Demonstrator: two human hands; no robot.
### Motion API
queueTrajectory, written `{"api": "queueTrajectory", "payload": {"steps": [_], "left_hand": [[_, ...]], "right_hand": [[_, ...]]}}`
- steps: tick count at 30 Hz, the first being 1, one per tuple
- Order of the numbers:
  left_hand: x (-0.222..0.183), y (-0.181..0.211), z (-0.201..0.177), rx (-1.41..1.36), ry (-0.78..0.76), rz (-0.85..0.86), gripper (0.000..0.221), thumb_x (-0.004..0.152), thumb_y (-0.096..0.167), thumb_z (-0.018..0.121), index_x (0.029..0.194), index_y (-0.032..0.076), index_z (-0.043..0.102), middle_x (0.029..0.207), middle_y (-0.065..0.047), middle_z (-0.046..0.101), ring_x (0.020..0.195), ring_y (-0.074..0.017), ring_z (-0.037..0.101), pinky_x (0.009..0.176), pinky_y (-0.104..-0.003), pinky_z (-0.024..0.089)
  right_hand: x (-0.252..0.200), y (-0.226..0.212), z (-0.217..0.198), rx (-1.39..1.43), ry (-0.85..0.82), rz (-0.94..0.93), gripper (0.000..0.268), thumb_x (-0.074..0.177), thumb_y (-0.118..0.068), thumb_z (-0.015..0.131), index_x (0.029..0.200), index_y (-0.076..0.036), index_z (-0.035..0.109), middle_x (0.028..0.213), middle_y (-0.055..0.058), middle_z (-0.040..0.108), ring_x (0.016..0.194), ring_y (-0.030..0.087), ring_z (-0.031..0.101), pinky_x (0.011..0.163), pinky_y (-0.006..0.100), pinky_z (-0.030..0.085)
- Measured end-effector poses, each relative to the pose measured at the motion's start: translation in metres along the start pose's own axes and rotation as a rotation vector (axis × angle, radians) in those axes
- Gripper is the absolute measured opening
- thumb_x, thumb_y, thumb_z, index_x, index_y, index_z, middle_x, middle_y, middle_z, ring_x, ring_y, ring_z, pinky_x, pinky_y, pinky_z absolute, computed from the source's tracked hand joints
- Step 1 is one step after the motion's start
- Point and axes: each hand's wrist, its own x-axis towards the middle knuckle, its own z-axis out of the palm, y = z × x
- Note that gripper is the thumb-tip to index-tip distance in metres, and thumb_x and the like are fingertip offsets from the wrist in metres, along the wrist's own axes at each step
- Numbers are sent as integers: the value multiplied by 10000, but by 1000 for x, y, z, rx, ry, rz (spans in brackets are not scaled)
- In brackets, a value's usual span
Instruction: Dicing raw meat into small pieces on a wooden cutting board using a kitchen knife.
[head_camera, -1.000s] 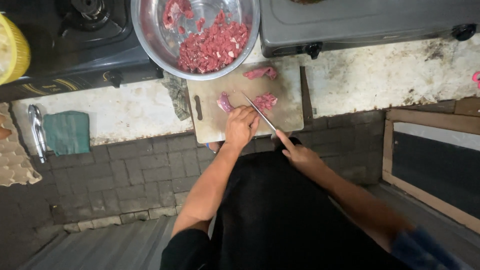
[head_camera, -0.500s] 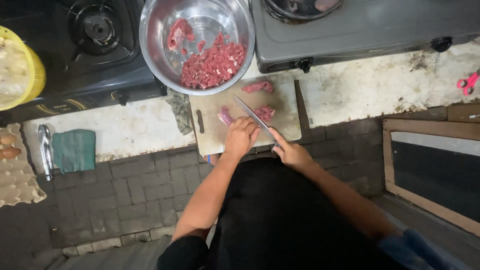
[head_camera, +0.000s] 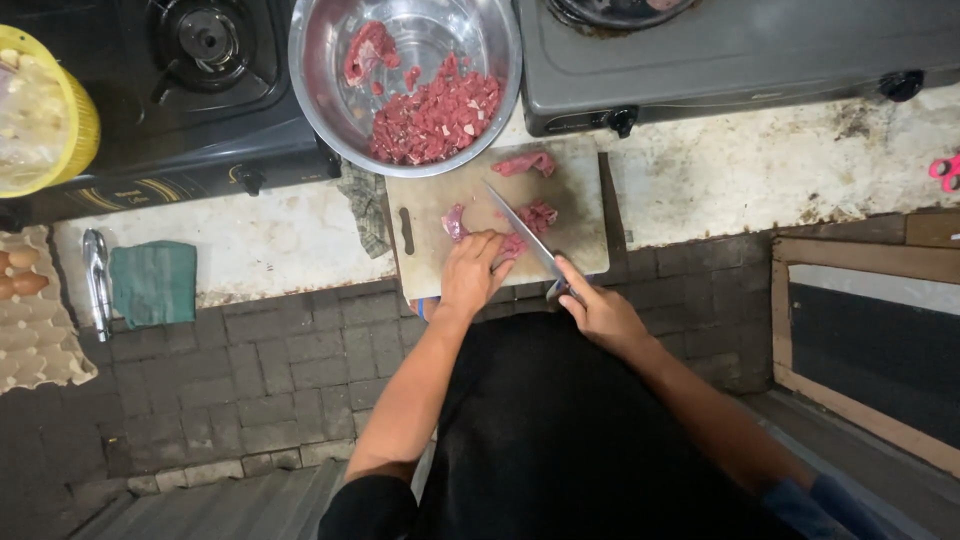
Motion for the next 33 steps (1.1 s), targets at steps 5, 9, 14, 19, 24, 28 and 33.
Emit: {"api": "queueTrajectory", "payload": {"steps": [5, 9, 14, 19, 24, 28, 33], "left_hand": [[12, 11, -12, -3, 43, -11, 363, 725, 253, 837, 1028, 87, 724, 1016, -65, 685, 954, -253, 651, 789, -356, 499], [10, 8, 0, 6, 51, -6, 282, 736, 278, 831, 969, 151, 736, 986, -2, 696, 932, -210, 649, 769, -334, 481], [11, 3, 4, -52, 42, -16, 209, 769, 256, 810, 941, 156, 744, 974, -6, 715, 927, -207, 651, 780, -321, 482], [15, 5, 4, -79, 39, -30, 168, 784, 241, 793, 922, 159, 744, 973, -17, 728, 930, -201, 664, 787, -313, 478], [17, 0, 7, -89, 12, -38, 128, 819, 225, 752, 930, 162, 746, 977, -10, 737, 937, -190, 673, 789, -308, 485], [18, 6, 0, -83, -8, -14, 82, 860, 215, 708, 908, 154, 735, 954, -15, 729, 923, -199, 670, 768, -306, 487], [13, 3, 21, 151, -25, 78, 57, 788, 186, 697, 790, 133, 675, 780, -59, 659, 748, -256, 630, 675, -366, 472]], "right_hand": [[2, 9, 2, -42, -107, 49, 615, 993, -410, 423, 1550, -472, 170, 1257, 195, 645, 1134, 411, 627, 961, 501, 515], [-1, 16, 5, -38, -142, 30, 649, 987, -375, 435, 1561, -444, 139, 1251, 222, 643, 1133, 431, 623, 966, 527, 505], [-9, 19, 9, -63, -142, 26, 653, 1009, -332, 433, 1574, -416, 117, 1169, 213, 676, 1060, 413, 663, 917, 510, 537], [12, 27, 36, -199, -31, -197, 698, 1021, -262, 476, 1606, -263, 95, 886, 251, 701, 861, 373, 715, 745, 443, 576], [48, 4, 38, -96, -185, -110, 716, 1024, -219, 417, 1597, -272, -10, 988, 343, 664, 981, 477, 662, 870, 553, 531], [49, 3, 40, -67, -209, -9, 700, 1030, -259, 396, 1583, -362, -20, 1099, 331, 653, 1017, 495, 652, 896, 549, 514], [28, -26, 7, -55, -186, 81, 656, 1020, -378, 391, 1558, -458, 23, 1133, 325, 655, 1084, 478, 631, 974, 533, 499]]}}
